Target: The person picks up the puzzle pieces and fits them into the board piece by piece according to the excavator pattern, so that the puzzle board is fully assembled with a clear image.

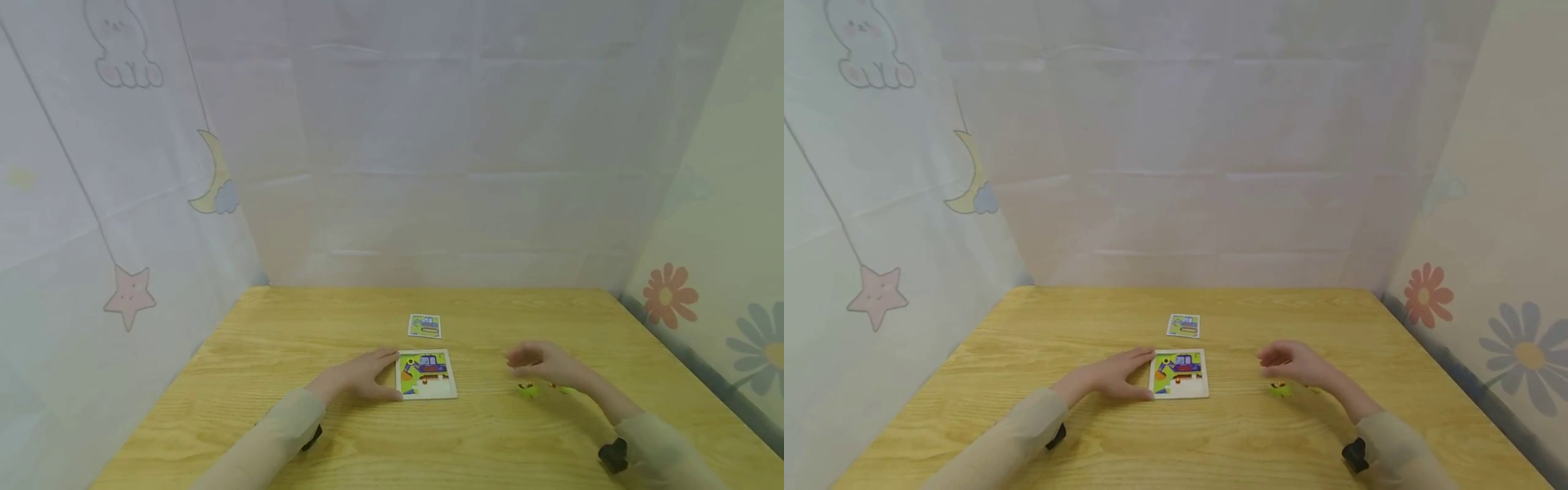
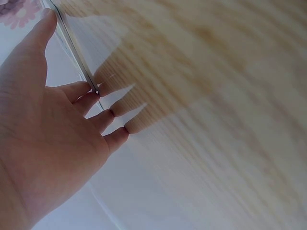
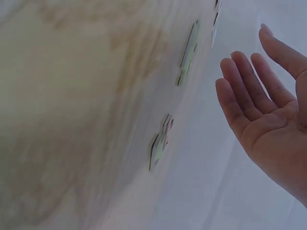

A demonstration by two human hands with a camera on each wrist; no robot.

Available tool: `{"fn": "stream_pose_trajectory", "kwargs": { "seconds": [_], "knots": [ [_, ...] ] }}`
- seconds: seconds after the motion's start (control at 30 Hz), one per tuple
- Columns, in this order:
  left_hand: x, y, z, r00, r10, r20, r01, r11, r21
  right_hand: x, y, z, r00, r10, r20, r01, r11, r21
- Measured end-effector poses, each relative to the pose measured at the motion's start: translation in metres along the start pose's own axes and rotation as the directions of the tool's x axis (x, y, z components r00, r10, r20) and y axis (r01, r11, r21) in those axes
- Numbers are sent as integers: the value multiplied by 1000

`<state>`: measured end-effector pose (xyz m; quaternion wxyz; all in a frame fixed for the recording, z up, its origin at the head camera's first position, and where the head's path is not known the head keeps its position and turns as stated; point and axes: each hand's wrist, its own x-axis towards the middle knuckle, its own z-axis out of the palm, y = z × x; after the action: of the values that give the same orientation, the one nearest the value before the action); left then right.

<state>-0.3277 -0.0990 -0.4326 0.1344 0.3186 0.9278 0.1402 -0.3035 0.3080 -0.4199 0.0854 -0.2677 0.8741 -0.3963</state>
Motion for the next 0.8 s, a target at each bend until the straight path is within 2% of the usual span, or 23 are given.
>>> {"fn": "stream_pose_trajectory", "kwargs": {
  "seconds": [0.27, 0.6, 0.8],
  "knots": [
    [2, -2, 1, 1000, 7, -3, -7, 1000, 15, -10, 7, -4, 1000, 17, 17, -17, 1000, 2],
    [2, -4, 2, 1000, 5, 2, -5, 1000, -4, -14, 9, -4, 998, 31, 55, -29, 999, -41],
    [2, -4, 1, 1000, 8, 2, -7, 1000, -10, -15, 11, -3, 996, 85, 42, -82, 994, -72]
  ]
}}
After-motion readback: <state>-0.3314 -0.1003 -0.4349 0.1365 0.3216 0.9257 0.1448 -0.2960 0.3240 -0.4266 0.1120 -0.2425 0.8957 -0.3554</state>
